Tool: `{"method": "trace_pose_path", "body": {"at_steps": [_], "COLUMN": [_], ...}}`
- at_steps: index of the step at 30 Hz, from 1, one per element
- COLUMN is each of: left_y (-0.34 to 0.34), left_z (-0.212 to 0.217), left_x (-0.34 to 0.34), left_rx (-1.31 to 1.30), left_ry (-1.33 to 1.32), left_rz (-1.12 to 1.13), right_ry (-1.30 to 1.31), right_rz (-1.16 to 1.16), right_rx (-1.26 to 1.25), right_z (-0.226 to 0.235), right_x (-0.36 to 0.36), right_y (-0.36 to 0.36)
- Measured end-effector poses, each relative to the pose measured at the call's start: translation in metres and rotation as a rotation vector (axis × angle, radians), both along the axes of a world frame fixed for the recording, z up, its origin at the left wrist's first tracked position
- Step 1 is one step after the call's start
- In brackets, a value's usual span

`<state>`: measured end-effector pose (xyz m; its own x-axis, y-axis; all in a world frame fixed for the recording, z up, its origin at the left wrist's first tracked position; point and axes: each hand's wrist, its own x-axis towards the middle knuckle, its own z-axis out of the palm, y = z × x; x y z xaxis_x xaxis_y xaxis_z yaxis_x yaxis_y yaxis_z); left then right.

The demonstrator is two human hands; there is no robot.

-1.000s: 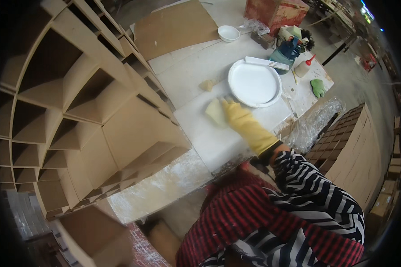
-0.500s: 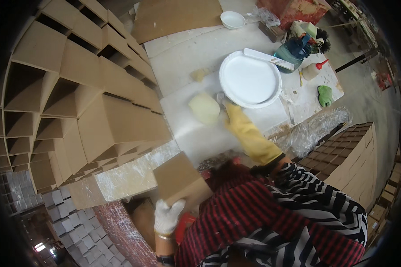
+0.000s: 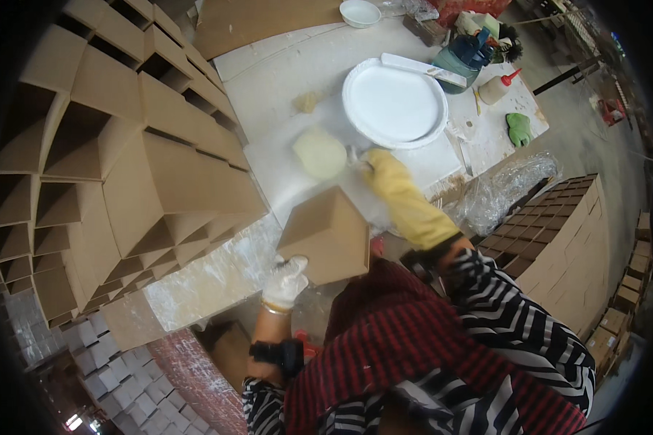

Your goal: Applying a white adhesive or sealant to the edges and surfaces of a grey storage box using a sponge, then stacking the box.

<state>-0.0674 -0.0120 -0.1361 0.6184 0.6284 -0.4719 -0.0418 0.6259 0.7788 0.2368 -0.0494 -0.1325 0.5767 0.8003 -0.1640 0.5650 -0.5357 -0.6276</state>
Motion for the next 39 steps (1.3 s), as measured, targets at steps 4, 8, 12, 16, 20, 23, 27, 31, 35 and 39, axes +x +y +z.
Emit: {"method": "trace_pose_path", "body": {"at_steps": [4,8,12,16,20,23,27,31,35,39], "left_y": [-0.005,-0.007,0.006,0.016,0.007,0.006,0.006,0.009,0.013,0.02], "left_z": [-0.039,-0.061,-0.062,-0.034,-0.03,-0.047,-0.047,-0.027,-0.01,-0.005], "left_x": [0.014,0.012,-0.011,-0.013,-0.01,-0.013,0.019,0.038,0.038,0.037], "left_rx": [-0.375,-0.525,-0.291,-0.403,-0.343,-0.305,-0.352,-0.304,-0.119,-0.26], "left_ry": [-0.284,-0.545,-0.277,-0.396,-0.443,-0.396,-0.473,-0.491,-0.359,-0.373], "left_rz": [0.251,0.297,0.274,0.207,0.358,0.375,0.365,0.372,0.312,0.273], "right_ry": [0.415,0.521,-0.083,-0.23,0.282,0.339,-0.129,-0.329,-0.263,-0.066], "right_rz": [-0.173,0.095,0.453,0.466,0.304,0.21,0.407,0.277,0.266,0.207], "right_rx": [0.077,0.106,0.145,0.111,-0.043,-0.503,0.07,-0.03,-0.018,0.064], "right_z": [0.07,0.102,0.103,0.113,0.107,0.116,0.099,0.118,0.113,0.086], "right_x": [-0.019,-0.045,-0.067,-0.089,-0.11,-0.112,-0.099,-0.1,-0.106,-0.122], "right_y": [-0.051,-0.057,-0.03,-0.012,0.002,0.017,0.0,0.01,0.011,0.016]}}
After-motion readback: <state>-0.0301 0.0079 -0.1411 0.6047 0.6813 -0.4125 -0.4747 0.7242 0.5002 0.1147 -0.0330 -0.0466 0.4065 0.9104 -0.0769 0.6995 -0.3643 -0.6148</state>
